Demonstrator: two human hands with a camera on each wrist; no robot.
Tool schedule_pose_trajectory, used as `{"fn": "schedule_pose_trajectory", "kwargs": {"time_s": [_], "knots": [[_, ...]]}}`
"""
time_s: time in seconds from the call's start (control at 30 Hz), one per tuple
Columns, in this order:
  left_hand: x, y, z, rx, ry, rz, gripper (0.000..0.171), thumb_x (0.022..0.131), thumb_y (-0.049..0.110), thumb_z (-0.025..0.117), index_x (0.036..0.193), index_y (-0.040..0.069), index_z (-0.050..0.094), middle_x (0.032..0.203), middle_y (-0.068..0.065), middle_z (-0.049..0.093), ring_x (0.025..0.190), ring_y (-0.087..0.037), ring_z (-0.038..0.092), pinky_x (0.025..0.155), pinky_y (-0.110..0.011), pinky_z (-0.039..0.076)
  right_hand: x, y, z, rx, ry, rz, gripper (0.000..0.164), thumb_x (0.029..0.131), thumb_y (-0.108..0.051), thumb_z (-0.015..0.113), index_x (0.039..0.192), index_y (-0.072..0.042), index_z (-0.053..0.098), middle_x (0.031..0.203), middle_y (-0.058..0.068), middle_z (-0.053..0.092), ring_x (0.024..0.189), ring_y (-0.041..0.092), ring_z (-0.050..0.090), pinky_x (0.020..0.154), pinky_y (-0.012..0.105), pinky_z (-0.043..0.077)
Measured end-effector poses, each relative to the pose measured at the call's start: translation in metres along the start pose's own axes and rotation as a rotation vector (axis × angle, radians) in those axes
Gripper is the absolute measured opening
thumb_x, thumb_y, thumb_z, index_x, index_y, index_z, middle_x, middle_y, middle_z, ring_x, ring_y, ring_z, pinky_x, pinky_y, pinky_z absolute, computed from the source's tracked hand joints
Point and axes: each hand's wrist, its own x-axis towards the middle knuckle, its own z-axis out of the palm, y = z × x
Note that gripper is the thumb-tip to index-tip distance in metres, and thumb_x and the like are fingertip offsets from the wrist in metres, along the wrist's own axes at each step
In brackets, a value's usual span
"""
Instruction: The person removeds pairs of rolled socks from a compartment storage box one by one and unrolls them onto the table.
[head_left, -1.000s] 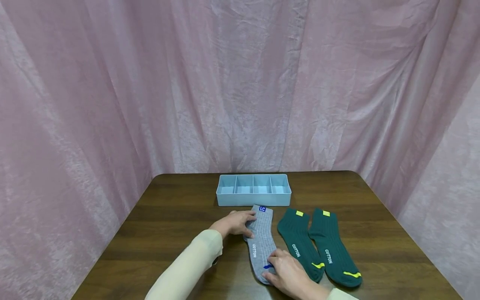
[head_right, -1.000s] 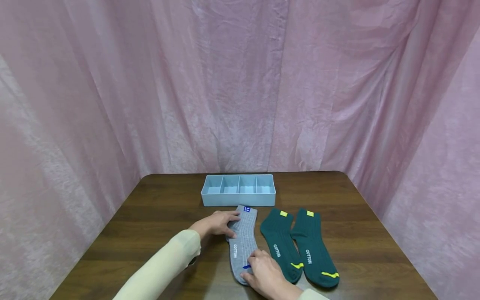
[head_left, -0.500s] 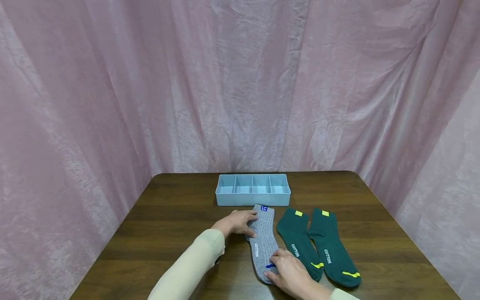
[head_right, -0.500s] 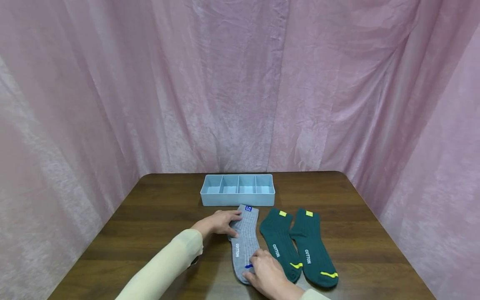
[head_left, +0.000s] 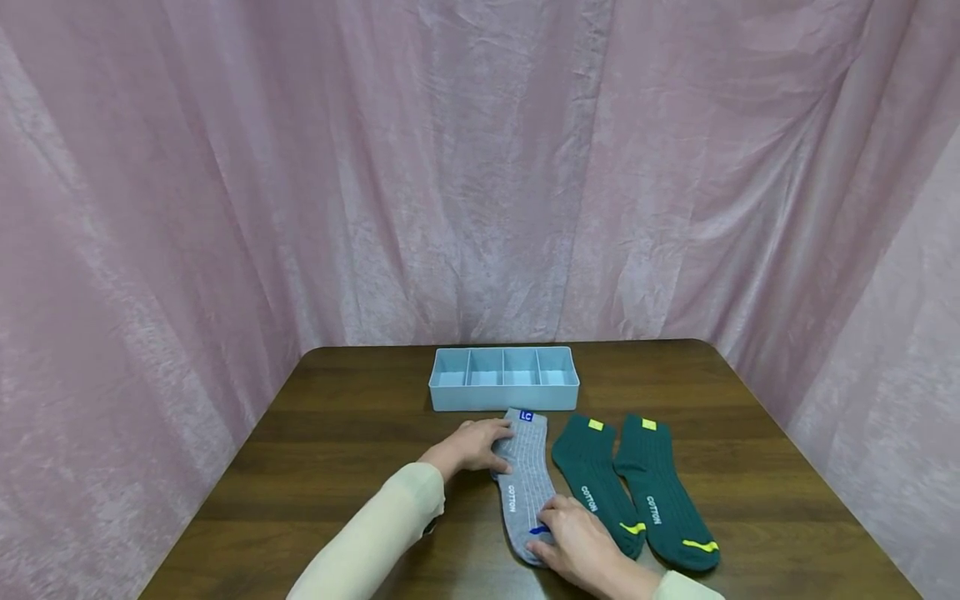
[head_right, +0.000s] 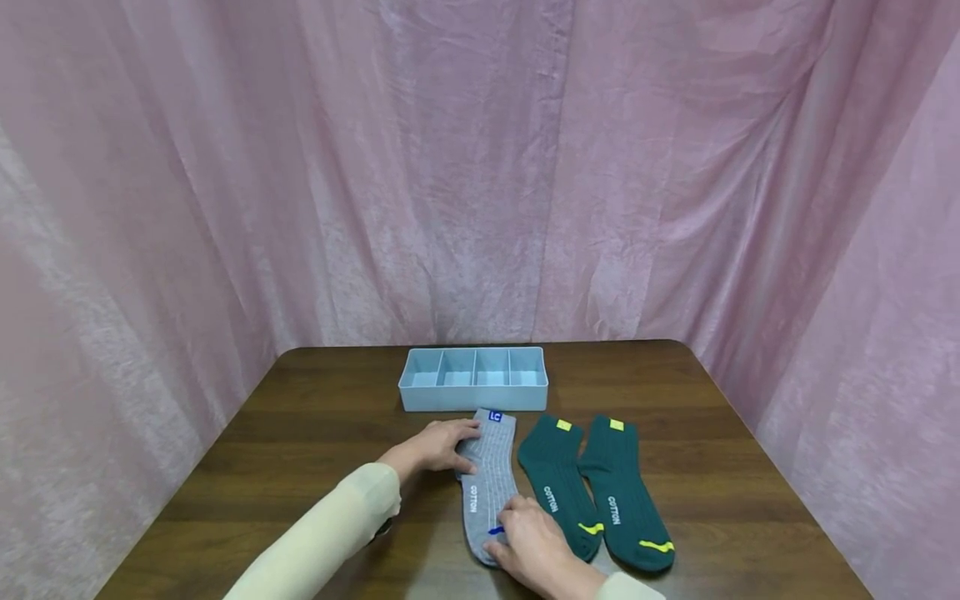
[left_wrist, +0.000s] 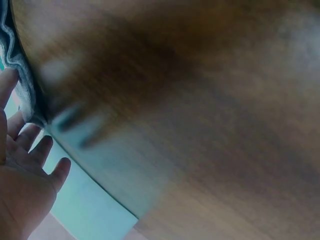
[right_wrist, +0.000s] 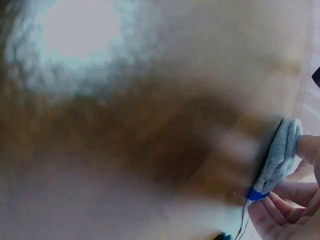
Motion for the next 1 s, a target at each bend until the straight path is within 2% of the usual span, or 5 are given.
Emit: {"fn": "schedule_pose_trajectory", "kwargs": {"time_s": [0.2, 0.47, 0.63, 0.87, 1.0], "knots": [[-0.006, -0.003, 0.006, 0.007, 0.09, -0.004, 0.074, 0.083, 0.049, 0.077, 0.142, 0.012, 0.055, 0.151, -0.006, 0.046, 0.139, -0.023, 0.04, 0.109, -0.047, 0.033, -0.001, 0.002, -0.005, 0.061, -0.019, -0.008, 0.037, 0.085, -0.036, 0.077, 0.1, -0.003, 0.074, 0.096, 0.003, 0.063, 0.09, 0.019, 0.061, 0.074, 0.038, 0.053], [-0.016, -0.003, 0.011, 0.013, 0.161, -0.085, 0.075, 0.082, 0.055, 0.075, 0.139, 0.01, 0.057, 0.145, -0.008, 0.052, 0.136, -0.025, 0.045, 0.106, -0.049, 0.035, 0.0, 0.002, -0.009, 0.096, -0.01, -0.025, 0.033, 0.085, -0.033, 0.077, 0.099, -0.003, 0.074, 0.095, 0.002, 0.063, 0.085, 0.016, 0.061, 0.07, 0.035, 0.052], [-0.023, -0.007, 0.012, -0.002, 0.21, -0.072, 0.069, 0.083, 0.053, 0.075, 0.133, 0.008, 0.061, 0.138, -0.01, 0.057, 0.13, -0.026, 0.05, 0.102, -0.05, 0.039, 0.004, 0.007, -0.014, 0.112, 0.029, -0.009, 0.034, 0.085, -0.029, 0.078, 0.102, -0.001, 0.073, 0.099, 0.005, 0.064, 0.088, 0.022, 0.064, 0.073, 0.041, 0.053], [-0.032, -0.013, 0.011, -0.068, 0.2, -0.08, 0.064, 0.087, 0.049, 0.073, 0.132, 0.006, 0.062, 0.139, -0.012, 0.057, 0.13, -0.028, 0.05, 0.105, -0.052, 0.037, 0.015, 0.022, -0.022, 0.112, 0.095, 0.053, 0.032, 0.087, -0.022, 0.076, 0.109, 0.001, 0.072, 0.106, 0.01, 0.067, 0.1, 0.028, 0.064, 0.081, 0.047, 0.053], [-0.036, -0.012, 0.01, -0.068, 0.209, -0.065, 0.058, 0.088, 0.047, 0.072, 0.128, 0.006, 0.065, 0.137, -0.013, 0.058, 0.13, -0.03, 0.05, 0.103, -0.053, 0.038, 0.022, 0.034, -0.025, 0.103, 0.135, 0.099, 0.03, 0.086, -0.019, 0.078, 0.109, -0.001, 0.073, 0.108, 0.01, 0.067, 0.103, 0.03, 0.063, 0.084, 0.049, 0.052]]}}
